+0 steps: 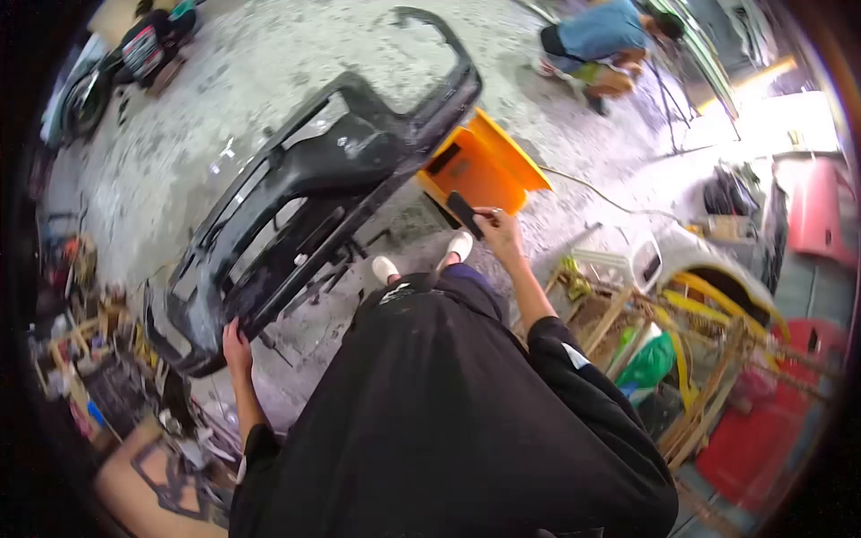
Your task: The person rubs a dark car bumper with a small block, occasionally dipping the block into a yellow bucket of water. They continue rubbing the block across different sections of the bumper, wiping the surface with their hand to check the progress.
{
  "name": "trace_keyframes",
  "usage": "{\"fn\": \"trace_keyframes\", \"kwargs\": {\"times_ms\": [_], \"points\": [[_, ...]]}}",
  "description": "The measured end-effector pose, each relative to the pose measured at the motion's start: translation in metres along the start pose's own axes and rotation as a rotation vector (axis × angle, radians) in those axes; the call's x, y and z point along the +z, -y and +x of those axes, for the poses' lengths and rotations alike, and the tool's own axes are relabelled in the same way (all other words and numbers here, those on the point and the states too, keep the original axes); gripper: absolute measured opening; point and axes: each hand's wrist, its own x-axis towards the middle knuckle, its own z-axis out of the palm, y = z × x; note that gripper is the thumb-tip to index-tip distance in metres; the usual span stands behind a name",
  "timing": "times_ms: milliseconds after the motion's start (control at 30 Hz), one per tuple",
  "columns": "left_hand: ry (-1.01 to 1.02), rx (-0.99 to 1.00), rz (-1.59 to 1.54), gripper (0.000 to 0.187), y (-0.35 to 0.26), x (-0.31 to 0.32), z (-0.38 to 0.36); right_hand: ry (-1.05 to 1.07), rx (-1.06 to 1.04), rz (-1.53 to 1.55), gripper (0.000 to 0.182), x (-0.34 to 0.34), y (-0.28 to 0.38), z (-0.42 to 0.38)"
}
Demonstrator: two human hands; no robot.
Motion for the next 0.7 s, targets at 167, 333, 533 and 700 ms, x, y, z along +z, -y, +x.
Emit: {"fn": "trace_keyframes", "kwargs": {"times_ms": [167, 333, 533, 700], "points": [[-0.003, 0.143, 0.060, 0.040, 0.006, -0.019, -0.002, -0.015, 0.023, 0.070, 0.024, 0.014, 0.010, -0.025], [-0.028, 0.042, -0.169, 0.031, -0.006, -0.043, 0.011, -0.031, 0.084, 0.195, 0.027, 0.009, 0.000, -0.033], [-0.182, -0.082, -0.888, 0.031, -0.206, -0.074, 0.070, 0.076, 0.200, 0.741, 0.033, 0.006, 0.016, -0.027], [0.467, 0.053, -1.445, 0.052, -0.418, 0.020, 0.100, 0.180, 0.269, 0.943, 0.029, -0.002, 0.042, -0.020]]}}
